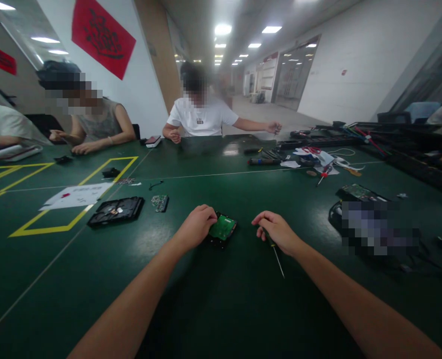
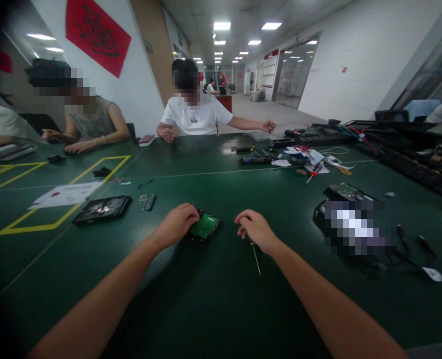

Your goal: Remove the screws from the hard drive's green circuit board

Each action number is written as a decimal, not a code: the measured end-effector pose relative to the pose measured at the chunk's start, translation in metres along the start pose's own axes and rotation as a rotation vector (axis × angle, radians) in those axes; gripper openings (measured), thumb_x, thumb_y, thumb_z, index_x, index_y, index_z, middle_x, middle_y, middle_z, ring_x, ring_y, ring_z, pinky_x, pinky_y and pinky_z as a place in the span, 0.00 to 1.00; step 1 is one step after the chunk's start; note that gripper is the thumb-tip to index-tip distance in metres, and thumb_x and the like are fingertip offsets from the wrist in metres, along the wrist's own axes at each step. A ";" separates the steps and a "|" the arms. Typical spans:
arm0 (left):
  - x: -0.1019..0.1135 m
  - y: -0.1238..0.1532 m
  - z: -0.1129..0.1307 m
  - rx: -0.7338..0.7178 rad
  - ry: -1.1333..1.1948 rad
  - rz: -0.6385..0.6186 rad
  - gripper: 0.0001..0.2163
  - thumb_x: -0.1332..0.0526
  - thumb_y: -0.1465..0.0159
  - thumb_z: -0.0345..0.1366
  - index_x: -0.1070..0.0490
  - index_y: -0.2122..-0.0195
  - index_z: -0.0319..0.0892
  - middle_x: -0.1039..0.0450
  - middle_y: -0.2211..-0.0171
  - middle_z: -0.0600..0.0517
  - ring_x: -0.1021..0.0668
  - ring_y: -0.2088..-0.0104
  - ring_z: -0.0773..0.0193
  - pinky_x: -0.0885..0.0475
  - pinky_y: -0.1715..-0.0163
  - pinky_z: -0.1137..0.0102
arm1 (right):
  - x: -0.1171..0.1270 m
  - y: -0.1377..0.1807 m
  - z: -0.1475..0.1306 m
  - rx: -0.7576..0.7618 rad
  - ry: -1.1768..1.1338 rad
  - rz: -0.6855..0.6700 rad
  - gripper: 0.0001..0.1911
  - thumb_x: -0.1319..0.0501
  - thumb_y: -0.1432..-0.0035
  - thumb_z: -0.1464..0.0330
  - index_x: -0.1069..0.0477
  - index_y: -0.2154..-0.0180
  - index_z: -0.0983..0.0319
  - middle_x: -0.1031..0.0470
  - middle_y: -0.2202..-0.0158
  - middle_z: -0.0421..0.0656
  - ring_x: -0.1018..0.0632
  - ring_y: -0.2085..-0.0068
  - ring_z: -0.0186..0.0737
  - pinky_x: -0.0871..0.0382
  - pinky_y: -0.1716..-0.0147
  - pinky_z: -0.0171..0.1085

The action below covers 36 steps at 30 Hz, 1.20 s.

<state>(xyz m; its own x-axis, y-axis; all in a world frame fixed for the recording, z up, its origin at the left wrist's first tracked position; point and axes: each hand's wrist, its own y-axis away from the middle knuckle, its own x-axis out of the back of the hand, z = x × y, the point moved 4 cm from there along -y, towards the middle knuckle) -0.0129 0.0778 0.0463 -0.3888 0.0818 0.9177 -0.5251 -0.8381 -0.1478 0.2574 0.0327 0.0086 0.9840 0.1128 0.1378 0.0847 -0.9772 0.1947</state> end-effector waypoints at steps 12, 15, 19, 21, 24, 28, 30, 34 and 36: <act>0.016 0.062 -0.034 0.044 0.091 0.198 0.18 0.38 0.30 0.41 0.31 0.39 0.47 0.34 0.38 0.45 0.31 0.36 0.51 0.35 0.35 0.54 | -0.032 0.020 -0.022 0.066 0.418 0.015 0.38 0.31 0.43 0.52 0.35 0.36 0.59 0.32 0.36 0.52 0.25 0.46 0.49 0.27 0.53 0.45; 0.005 0.076 -0.047 0.146 0.126 0.144 0.38 0.31 0.36 0.48 0.46 0.29 0.49 0.49 0.28 0.42 0.40 0.29 0.45 0.38 0.33 0.50 | -0.051 0.027 -0.029 0.071 0.454 -0.022 0.55 0.27 0.49 0.48 0.48 0.28 0.59 0.42 0.29 0.56 0.28 0.39 0.56 0.27 0.50 0.49; -0.007 0.076 -0.042 0.176 0.190 0.081 0.50 0.26 0.42 0.50 0.56 0.26 0.53 0.61 0.25 0.42 0.45 0.27 0.42 0.40 0.32 0.48 | -0.066 0.025 -0.029 0.081 0.450 -0.088 0.57 0.26 0.49 0.52 0.51 0.27 0.58 0.45 0.27 0.54 0.28 0.40 0.56 0.26 0.49 0.49; -0.010 0.070 -0.035 0.158 0.180 0.093 0.52 0.25 0.44 0.51 0.57 0.26 0.53 0.62 0.25 0.41 0.47 0.26 0.41 0.42 0.31 0.47 | -0.063 0.022 -0.025 0.073 0.405 -0.088 0.54 0.26 0.48 0.54 0.50 0.27 0.56 0.45 0.28 0.54 0.24 0.45 0.52 0.25 0.52 0.48; -0.014 0.059 -0.025 0.150 0.188 0.117 0.49 0.27 0.41 0.48 0.57 0.26 0.50 0.58 0.25 0.41 0.45 0.27 0.44 0.42 0.31 0.50 | -0.044 0.019 -0.018 0.041 0.326 -0.007 0.48 0.29 0.45 0.53 0.47 0.29 0.55 0.42 0.29 0.53 0.21 0.55 0.45 0.23 0.60 0.43; -0.022 0.039 -0.022 0.204 0.188 0.178 0.47 0.29 0.39 0.46 0.58 0.26 0.49 0.45 0.30 0.41 0.40 0.29 0.44 0.40 0.32 0.49 | -0.011 0.011 -0.008 -0.059 0.177 0.112 0.38 0.32 0.41 0.55 0.42 0.34 0.55 0.33 0.36 0.55 0.22 0.65 0.39 0.34 0.79 0.35; -0.028 0.022 -0.023 0.226 0.179 0.217 0.47 0.28 0.39 0.47 0.56 0.27 0.46 0.44 0.31 0.39 0.40 0.30 0.43 0.41 0.32 0.49 | 0.002 0.007 -0.007 -0.079 0.066 0.171 0.32 0.33 0.40 0.59 0.39 0.37 0.59 0.24 0.51 0.51 0.28 0.74 0.34 0.40 0.82 0.33; -0.037 -0.025 -0.029 0.307 0.196 0.293 0.49 0.26 0.42 0.47 0.55 0.28 0.41 0.47 0.31 0.35 0.40 0.30 0.41 0.41 0.33 0.52 | 0.010 0.000 -0.004 -0.126 -0.057 0.160 0.29 0.33 0.40 0.61 0.36 0.40 0.61 0.31 0.75 0.37 0.38 0.80 0.32 0.46 0.81 0.33; -0.040 -0.052 -0.031 0.345 0.212 0.316 0.49 0.26 0.42 0.47 0.55 0.28 0.41 0.49 0.31 0.33 0.40 0.30 0.40 0.42 0.33 0.52 | 0.010 0.000 -0.001 -0.116 -0.054 0.156 0.28 0.33 0.40 0.61 0.35 0.41 0.60 0.30 0.74 0.37 0.37 0.80 0.32 0.46 0.81 0.32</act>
<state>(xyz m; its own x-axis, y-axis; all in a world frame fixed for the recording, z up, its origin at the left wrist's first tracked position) 0.0064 0.1342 0.0062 -0.6518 -0.1271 0.7477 -0.0909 -0.9657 -0.2433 0.2668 0.0344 0.0111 0.9911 -0.0515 0.1231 -0.0852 -0.9544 0.2861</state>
